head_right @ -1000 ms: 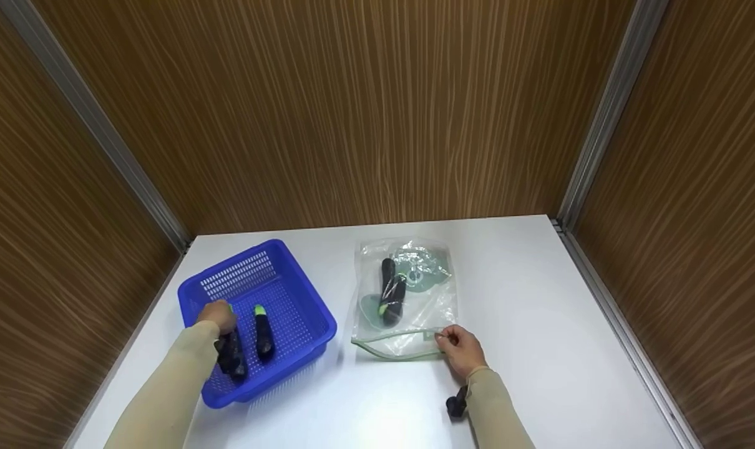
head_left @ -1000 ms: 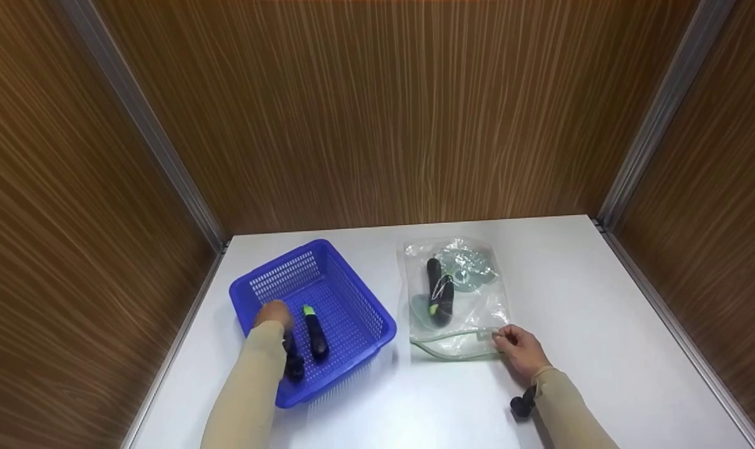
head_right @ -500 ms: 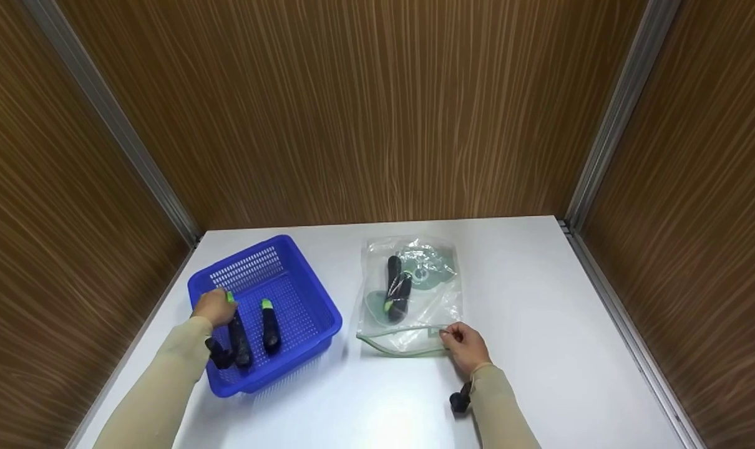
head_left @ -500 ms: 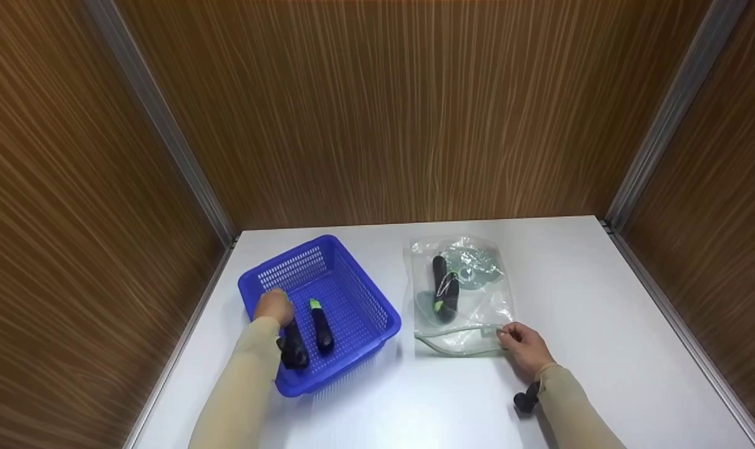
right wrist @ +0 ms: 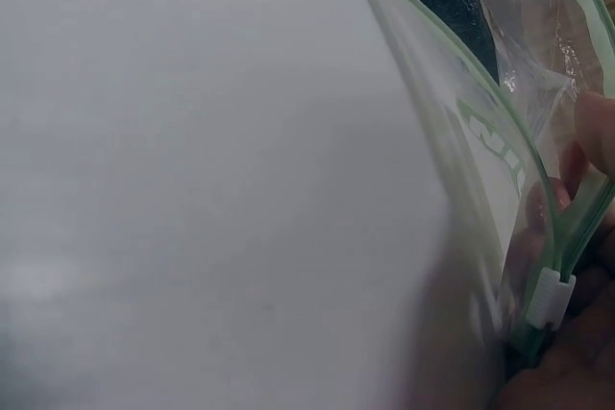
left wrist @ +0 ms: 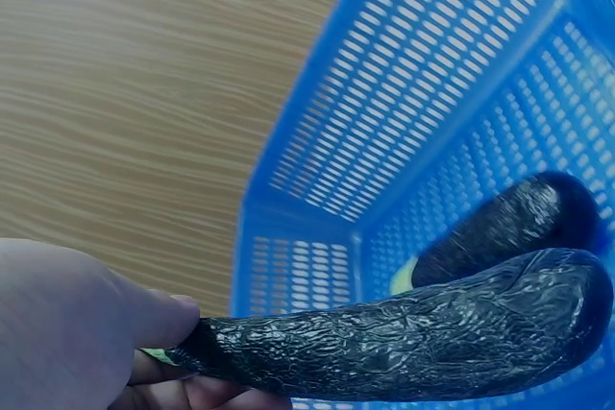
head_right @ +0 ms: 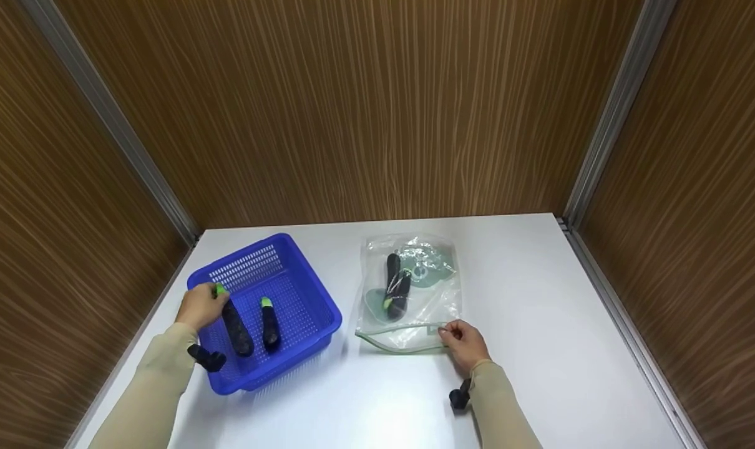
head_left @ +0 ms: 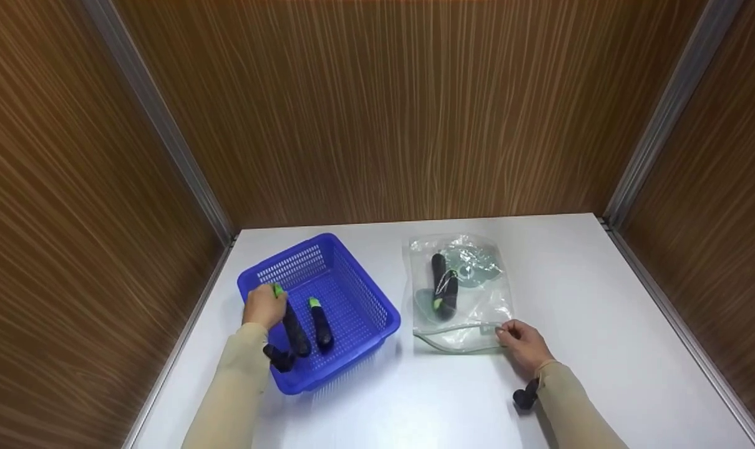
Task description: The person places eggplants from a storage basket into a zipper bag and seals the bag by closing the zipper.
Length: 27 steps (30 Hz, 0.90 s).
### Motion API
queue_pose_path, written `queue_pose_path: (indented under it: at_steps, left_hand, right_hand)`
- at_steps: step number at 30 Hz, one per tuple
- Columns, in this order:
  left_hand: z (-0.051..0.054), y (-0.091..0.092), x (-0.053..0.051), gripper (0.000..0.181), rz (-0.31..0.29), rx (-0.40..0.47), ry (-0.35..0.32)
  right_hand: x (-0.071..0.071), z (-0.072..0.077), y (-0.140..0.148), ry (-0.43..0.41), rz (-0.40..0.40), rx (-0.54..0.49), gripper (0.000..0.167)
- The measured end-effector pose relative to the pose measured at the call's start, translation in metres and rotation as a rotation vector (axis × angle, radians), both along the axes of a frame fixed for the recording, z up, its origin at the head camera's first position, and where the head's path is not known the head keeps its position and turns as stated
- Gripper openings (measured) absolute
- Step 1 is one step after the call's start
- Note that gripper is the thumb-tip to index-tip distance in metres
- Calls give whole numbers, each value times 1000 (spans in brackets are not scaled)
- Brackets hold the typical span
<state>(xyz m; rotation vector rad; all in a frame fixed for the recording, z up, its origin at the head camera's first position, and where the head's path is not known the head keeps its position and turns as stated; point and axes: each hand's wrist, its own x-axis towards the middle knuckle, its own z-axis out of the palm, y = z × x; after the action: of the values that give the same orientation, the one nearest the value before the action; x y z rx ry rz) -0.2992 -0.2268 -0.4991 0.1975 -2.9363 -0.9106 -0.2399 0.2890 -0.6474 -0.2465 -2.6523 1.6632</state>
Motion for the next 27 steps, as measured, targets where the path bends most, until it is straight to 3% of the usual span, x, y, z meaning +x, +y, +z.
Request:
queue_pose_path:
  at_steps: [8, 17, 27]
  left_hand:
    - [16, 6, 8, 21, -26, 38, 124]
    - [32, 14, 19, 24, -51, 79, 403]
    - [43, 30, 37, 19, -72, 177, 548]
  right_hand:
    - [-1, 2, -1, 1, 6, -47, 19]
    - [0, 4, -4, 1, 14, -110, 21]
    - [0, 5, -3, 2, 18, -70, 21]
